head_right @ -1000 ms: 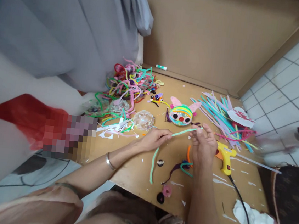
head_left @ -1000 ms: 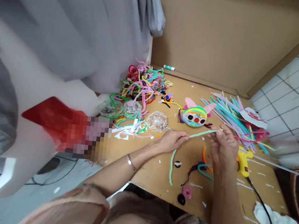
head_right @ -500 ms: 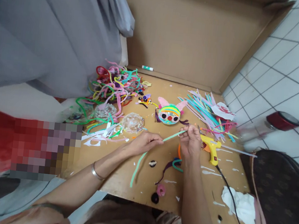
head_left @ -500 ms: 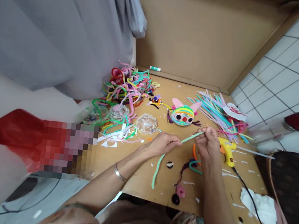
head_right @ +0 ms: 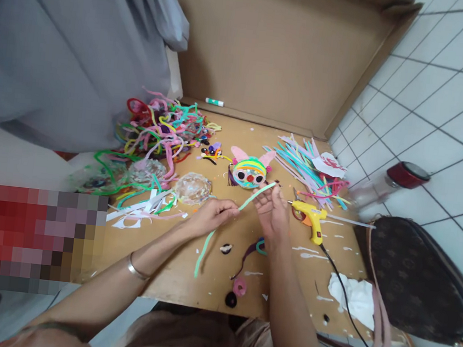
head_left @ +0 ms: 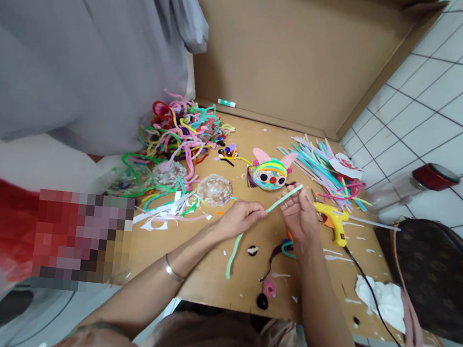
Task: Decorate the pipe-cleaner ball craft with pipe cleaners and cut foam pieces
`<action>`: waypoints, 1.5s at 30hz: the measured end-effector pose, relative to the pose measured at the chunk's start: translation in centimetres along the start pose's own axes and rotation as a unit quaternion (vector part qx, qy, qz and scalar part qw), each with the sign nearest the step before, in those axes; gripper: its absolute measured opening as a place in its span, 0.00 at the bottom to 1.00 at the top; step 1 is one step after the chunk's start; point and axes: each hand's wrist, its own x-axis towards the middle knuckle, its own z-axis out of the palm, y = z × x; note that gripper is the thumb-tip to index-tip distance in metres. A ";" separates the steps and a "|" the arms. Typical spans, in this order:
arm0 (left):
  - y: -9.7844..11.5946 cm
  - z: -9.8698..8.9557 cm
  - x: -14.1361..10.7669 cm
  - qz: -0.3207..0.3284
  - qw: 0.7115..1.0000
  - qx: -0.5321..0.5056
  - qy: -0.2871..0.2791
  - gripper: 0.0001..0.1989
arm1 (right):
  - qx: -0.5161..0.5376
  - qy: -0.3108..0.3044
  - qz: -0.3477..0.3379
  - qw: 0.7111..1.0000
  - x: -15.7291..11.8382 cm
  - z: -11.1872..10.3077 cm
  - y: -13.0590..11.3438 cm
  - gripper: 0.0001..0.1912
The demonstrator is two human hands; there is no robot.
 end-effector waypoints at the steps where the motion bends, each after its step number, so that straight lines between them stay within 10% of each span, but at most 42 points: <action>1: -0.1 0.0 0.0 -0.002 1.000 -0.002 0.006 0.17 | -0.005 -0.009 -0.001 1.000 -0.1 0.2 0.1 0.06; 8: -0.5 0.0 0.1 -0.024 0.999 0.003 0.023 0.18 | -0.033 -0.044 -0.008 0.998 0.1 -0.4 0.1 0.11; 14: -0.9 -0.3 0.2 -0.055 0.997 -0.004 0.060 0.17 | -0.153 -0.010 -0.145 0.978 -0.4 -0.4 -0.8 0.16; 21: -1.4 -1.6 0.4 -0.067 0.991 0.024 0.110 0.18 | -0.496 -0.115 -0.223 0.832 -0.7 -0.6 -0.8 0.06; 27: -1.6 -1.4 0.5 -0.075 0.990 0.045 0.106 0.18 | -0.590 -0.029 -0.246 0.769 0.1 -1.7 -0.4 0.09; 31: -1.2 -0.4 0.4 -0.067 0.994 0.053 0.065 0.18 | -0.531 0.054 -0.254 0.807 0.3 -1.6 -0.4 0.16; 39: -1.8 1.1 0.3 -0.052 0.998 0.040 0.017 0.17 | -0.135 0.008 -0.104 0.985 0.4 -0.3 0.7 0.22; 45: -2.8 0.8 1.5 -0.038 0.971 -0.122 0.204 0.23 | -0.066 0.000 -0.069 0.995 0.5 -0.6 -0.5 0.19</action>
